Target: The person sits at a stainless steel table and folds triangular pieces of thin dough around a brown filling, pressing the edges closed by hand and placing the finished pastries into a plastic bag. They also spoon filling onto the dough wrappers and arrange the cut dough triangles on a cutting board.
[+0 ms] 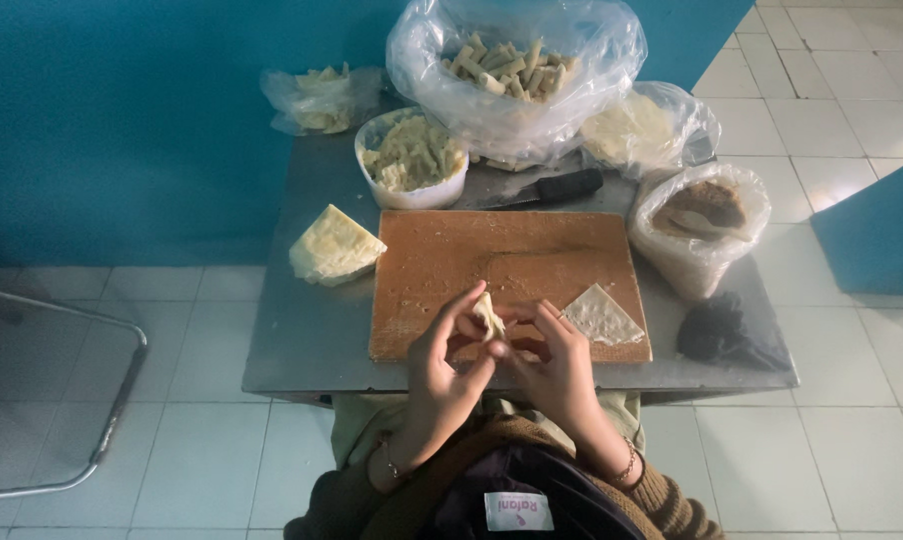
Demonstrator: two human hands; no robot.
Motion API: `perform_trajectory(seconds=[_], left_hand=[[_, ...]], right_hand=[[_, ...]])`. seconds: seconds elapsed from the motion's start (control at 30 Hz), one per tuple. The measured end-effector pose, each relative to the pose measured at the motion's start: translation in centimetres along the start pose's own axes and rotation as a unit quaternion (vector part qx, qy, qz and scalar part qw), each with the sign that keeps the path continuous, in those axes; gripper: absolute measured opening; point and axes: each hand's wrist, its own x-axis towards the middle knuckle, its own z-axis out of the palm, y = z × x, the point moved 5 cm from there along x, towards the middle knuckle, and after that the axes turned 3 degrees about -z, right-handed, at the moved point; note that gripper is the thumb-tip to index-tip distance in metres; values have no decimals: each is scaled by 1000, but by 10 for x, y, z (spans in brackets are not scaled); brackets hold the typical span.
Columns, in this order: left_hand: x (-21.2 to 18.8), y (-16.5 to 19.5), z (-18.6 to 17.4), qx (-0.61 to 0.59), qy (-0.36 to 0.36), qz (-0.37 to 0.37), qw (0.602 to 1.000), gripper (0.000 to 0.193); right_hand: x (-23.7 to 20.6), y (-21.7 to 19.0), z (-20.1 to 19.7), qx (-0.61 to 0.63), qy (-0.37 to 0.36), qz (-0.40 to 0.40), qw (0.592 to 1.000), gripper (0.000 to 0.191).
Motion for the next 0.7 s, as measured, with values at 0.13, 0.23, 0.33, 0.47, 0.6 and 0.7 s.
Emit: perform_trajectory(seconds=[0.13, 0.23, 0.33, 0.47, 0.6, 0.7], left_hand=[[-2, -11, 4, -60, -11, -65, 996, 67], [2, -22, 6, -163, 9, -86, 983, 62], [0, -28, 15, -241, -20, -79, 967, 62], [-2, -35, 10, -105, 10, -55, 993, 48], [2, -39, 4, -92, 52, -19, 994, 37], [-3, -41, -1, -153, 64, -42, 985, 36]], right_hand=[[-3, 7, -5, -14, 67, 8, 998, 13], [-6, 11, -4, 54, 113, 8, 992, 12], [-9, 2, -4, -147, 128, -72, 978, 14], [-16, 0, -1, -178, 101, -135, 969, 12], [-14, 33, -2, 34, 97, -12, 995, 6], [-10, 57, -2, 373, 103, 68, 920, 4]])
